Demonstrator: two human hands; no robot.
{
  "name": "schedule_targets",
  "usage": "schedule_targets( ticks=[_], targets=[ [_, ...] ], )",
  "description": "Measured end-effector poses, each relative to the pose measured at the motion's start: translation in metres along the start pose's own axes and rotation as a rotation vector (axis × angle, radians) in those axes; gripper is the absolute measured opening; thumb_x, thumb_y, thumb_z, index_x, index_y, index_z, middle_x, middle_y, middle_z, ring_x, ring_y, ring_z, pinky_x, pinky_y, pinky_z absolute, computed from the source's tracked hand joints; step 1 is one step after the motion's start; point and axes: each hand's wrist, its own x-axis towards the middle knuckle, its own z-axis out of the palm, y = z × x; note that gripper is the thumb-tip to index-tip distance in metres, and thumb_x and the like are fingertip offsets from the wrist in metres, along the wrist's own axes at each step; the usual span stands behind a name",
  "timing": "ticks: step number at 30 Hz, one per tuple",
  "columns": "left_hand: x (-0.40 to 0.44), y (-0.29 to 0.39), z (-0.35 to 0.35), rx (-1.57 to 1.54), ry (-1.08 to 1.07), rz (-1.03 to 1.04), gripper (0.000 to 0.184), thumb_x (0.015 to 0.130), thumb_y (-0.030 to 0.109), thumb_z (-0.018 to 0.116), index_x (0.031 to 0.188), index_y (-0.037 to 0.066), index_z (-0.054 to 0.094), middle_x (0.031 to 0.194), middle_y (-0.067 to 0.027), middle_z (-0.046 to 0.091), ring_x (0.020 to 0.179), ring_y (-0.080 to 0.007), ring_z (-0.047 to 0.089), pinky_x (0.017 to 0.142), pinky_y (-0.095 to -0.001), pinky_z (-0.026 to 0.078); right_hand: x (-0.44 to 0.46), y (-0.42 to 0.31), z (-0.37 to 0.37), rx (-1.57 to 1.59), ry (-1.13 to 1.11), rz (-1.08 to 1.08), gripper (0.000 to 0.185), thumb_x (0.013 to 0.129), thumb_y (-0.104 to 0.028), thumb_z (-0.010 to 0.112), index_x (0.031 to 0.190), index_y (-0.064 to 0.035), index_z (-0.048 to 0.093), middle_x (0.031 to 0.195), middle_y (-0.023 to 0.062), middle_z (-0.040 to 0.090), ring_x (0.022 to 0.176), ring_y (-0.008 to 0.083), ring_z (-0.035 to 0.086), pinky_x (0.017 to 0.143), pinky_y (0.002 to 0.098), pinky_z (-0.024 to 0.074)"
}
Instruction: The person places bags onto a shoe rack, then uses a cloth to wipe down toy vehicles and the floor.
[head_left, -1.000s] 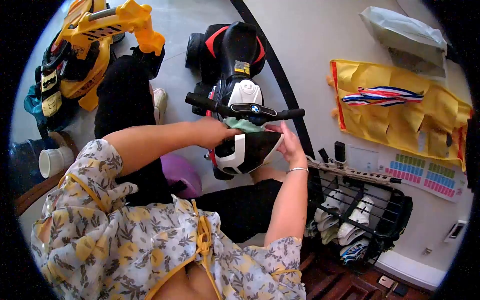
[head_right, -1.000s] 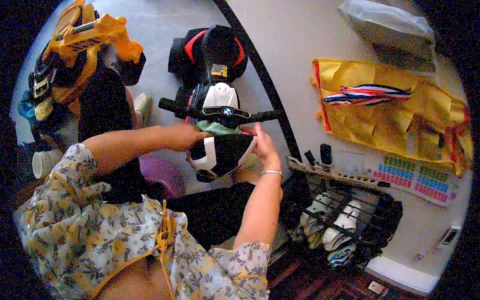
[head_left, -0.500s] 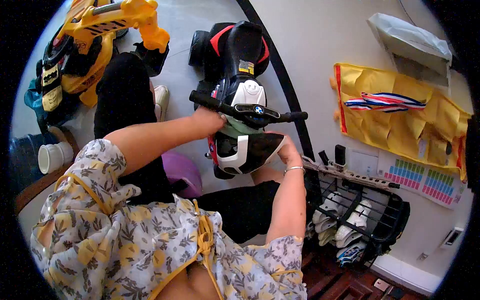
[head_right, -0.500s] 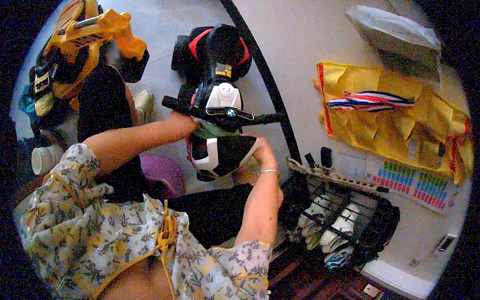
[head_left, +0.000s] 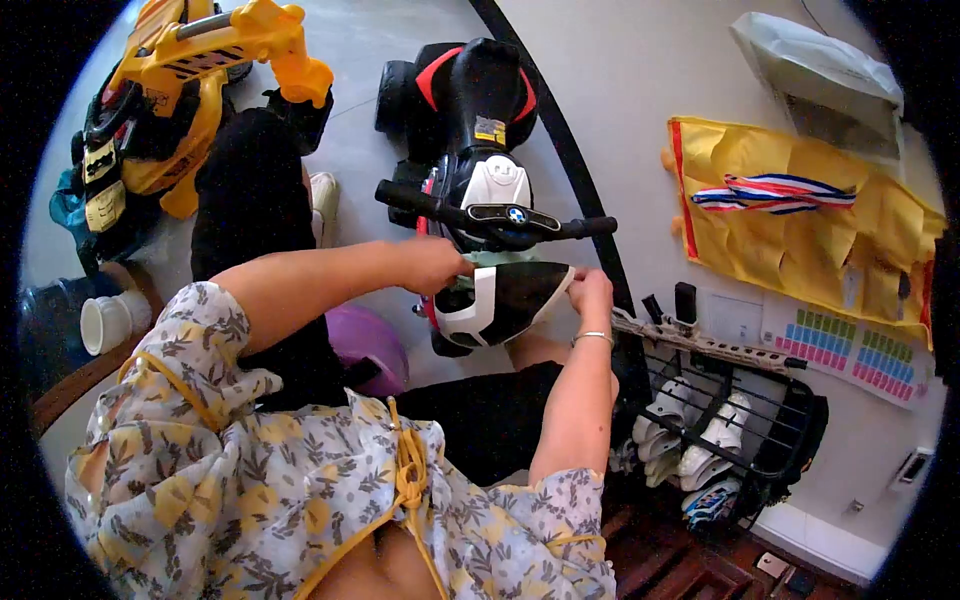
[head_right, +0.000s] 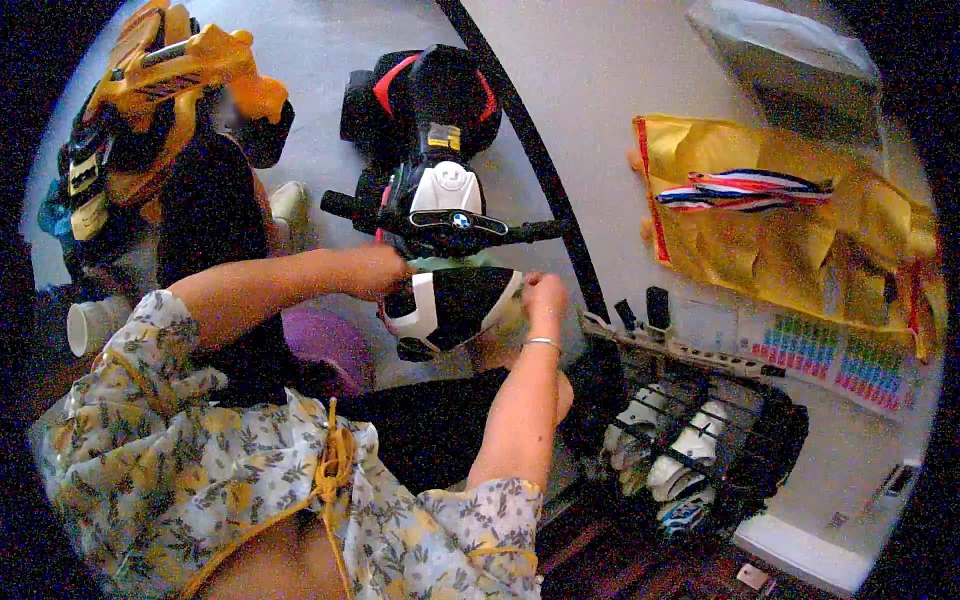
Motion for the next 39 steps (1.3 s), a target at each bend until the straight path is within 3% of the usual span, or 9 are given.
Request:
schedule_targets(
  ticks=[4, 6, 8, 16, 18, 22, 25, 32, 39],
  targets=[
    [0.004, 0.0, -0.01, -0.132, 0.055, 0.006, 0.025, 0.072, 0.007, 0.057, 0.094, 0.01, 0.068, 0.082, -0.0171, 0.065, 0.077, -0.0352, 0.063, 0.068, -0.0425, 0.05, 0.003, 0.012, 0.003, 0.303, -0.113, -0.124, 0.025, 0.08, -0.019, 0.06, 0.099, -0.003, 0.066, 0.089, 0.0142, 0.067, 0.079, 0.0212, 0.063, 0.075, 0.0352, 0.0491],
    [0.006, -0.004, -0.012, -0.208, 0.073, 0.008, 0.021, 0.072, 0.007, 0.057, 0.089, 0.007, 0.069, 0.083, -0.0165, 0.065, 0.078, -0.0347, 0.063, 0.069, -0.0417, 0.05, 0.001, 0.015, 0.005, 1.015, -0.335, -0.042, 0.024, 0.083, -0.017, 0.055, 0.105, -0.0077, 0.062, 0.091, 0.0057, 0.064, 0.08, 0.0161, 0.059, 0.075, 0.0309, 0.0467],
    [0.005, -0.009, -0.01, -0.245, 0.162, 0.214, 0.018, 0.077, 0.013, 0.06, 0.091, 0.002, 0.062, 0.092, -0.0184, 0.062, 0.086, -0.0369, 0.061, 0.074, -0.0455, 0.05, -0.017, 0.001, -0.019, 1.1, -0.436, -0.004, 0.025, 0.084, -0.014, 0.053, 0.108, -0.0098, 0.057, 0.091, 0.0, 0.059, 0.082, 0.012, 0.056, 0.075, 0.0277, 0.0449],
    [-0.003, 0.012, -0.007, -0.532, 0.028, 0.016, 0.019, 0.077, 0.01, 0.059, 0.093, 0.001, 0.062, 0.086, -0.0169, 0.063, 0.08, -0.0339, 0.062, 0.072, -0.0398, 0.049, -0.02, 0.021, -0.006, 0.808, -0.499, -0.219, 0.025, 0.083, -0.003, 0.051, 0.105, -0.0032, 0.064, 0.096, 0.0, 0.064, 0.085, 0.0111, 0.056, 0.077, 0.0267, 0.0448],
    [0.002, -0.002, 0.004, -0.289, -0.058, 0.086, 0.019, 0.077, 0.01, 0.058, 0.092, 0.001, 0.064, 0.076, -0.0153, 0.064, 0.074, -0.0319, 0.063, 0.069, -0.0392, 0.05, -0.02, 0.019, -0.007, 0.78, -0.513, -0.214, 0.025, 0.082, -0.003, 0.052, 0.103, -0.0029, 0.065, 0.094, 0.0009, 0.065, 0.084, 0.0123, 0.056, 0.077, 0.0277, 0.0451],
    [0.004, -0.013, -0.008, -0.377, -0.172, 0.264, 0.018, 0.074, 0.009, 0.057, 0.088, 0.004, 0.067, 0.07, -0.0105, 0.062, 0.065, -0.0244, 0.061, 0.061, -0.0354, 0.047, -0.022, 0.006, -0.01, 0.719, -0.511, -0.26, 0.026, 0.082, -0.001, 0.052, 0.105, -0.0008, 0.065, 0.098, 0.0004, 0.065, 0.089, 0.0121, 0.056, 0.081, 0.0265, 0.0439],
    [-0.004, 0.001, -0.034, -0.414, -0.591, -0.017, 0.021, 0.071, 0.011, 0.059, 0.088, 0.006, 0.07, 0.071, -0.0043, 0.063, 0.062, -0.0149, 0.058, 0.057, -0.0296, 0.045, -0.023, 0.004, -0.013, 0.615, -0.497, -0.339, 0.025, 0.08, 0.0, 0.054, 0.102, -0.0002, 0.066, 0.095, 0.0, 0.065, 0.086, 0.0129, 0.055, 0.081, 0.0273, 0.0436],
    [-0.007, 0.005, -0.027, -0.463, -0.142, 0.226, 0.016, 0.078, 0.012, 0.06, 0.089, 0.001, 0.066, 0.075, -0.0115, 0.065, 0.065, -0.0214, 0.061, 0.058, -0.0358, 0.048, -0.017, 0.032, -0.017, 0.318, -0.329, -0.194, 0.021, 0.078, -0.01, 0.059, 0.095, -0.002, 0.067, 0.092, 0.0143, 0.068, 0.086, 0.02, 0.063, 0.077, 0.0336, 0.0473],
    [0.006, 0.004, -0.011, -0.511, -0.062, 0.088, 0.015, 0.079, 0.013, 0.063, 0.087, 0.0, 0.061, 0.072, -0.0159, 0.062, 0.065, -0.0239, 0.062, 0.06, -0.0364, 0.049, -0.022, 0.051, -0.022, 0.179, 0.182, 0.162, 0.019, 0.08, -0.01, 0.052, 0.09, 0.0004, 0.064, 0.086, 0.0082, 0.064, 0.083, 0.0179, 0.059, 0.074, 0.0301, 0.0455]
  ],
)
